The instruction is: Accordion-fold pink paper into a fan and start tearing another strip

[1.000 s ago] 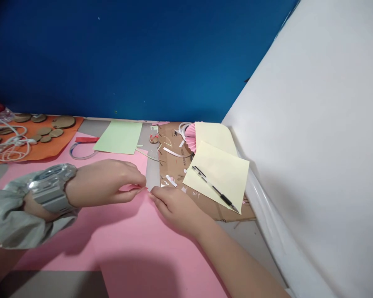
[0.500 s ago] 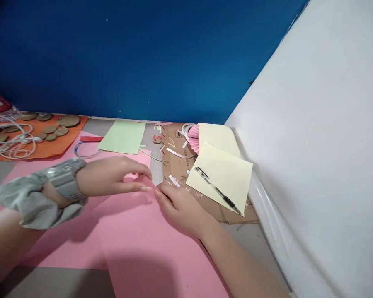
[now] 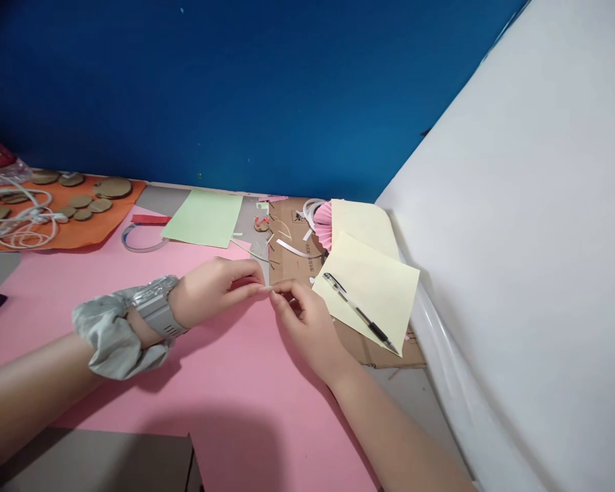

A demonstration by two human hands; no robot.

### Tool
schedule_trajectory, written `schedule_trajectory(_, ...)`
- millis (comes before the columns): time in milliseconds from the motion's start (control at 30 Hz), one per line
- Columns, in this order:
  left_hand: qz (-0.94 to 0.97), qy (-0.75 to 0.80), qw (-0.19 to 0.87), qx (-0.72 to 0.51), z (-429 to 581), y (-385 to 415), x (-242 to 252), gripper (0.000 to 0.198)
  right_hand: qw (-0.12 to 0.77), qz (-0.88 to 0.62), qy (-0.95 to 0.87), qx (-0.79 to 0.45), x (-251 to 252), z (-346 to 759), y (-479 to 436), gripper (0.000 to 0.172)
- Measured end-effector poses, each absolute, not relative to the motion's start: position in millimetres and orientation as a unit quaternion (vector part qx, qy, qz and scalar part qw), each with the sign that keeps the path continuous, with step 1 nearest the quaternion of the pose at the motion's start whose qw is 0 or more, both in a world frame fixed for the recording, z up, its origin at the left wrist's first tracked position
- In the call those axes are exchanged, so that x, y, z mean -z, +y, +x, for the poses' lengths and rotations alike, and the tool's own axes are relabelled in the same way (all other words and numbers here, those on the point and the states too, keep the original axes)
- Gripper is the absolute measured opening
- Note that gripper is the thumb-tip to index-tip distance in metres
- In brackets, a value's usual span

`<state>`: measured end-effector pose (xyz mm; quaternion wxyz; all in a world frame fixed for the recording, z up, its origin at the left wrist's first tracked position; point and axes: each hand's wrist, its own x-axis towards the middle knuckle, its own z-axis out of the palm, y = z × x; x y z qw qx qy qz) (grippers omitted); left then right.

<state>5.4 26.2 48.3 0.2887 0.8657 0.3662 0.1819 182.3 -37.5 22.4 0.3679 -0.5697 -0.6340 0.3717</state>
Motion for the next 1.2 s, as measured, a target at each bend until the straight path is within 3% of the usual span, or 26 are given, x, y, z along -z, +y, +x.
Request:
schedule_trajectory(500,0.849,0.406,0.297,-0.161,2,36,-49,0.029,0.340,-0.555,-0.618,-0.442,-18,186,-33,0.009)
schedule_trajectory(1200,0.826,0.506,0.182,-0.166,-53,73,-95,0.030,0.324,-0.528,-0.590,-0.518,-20,191,-34,0.013)
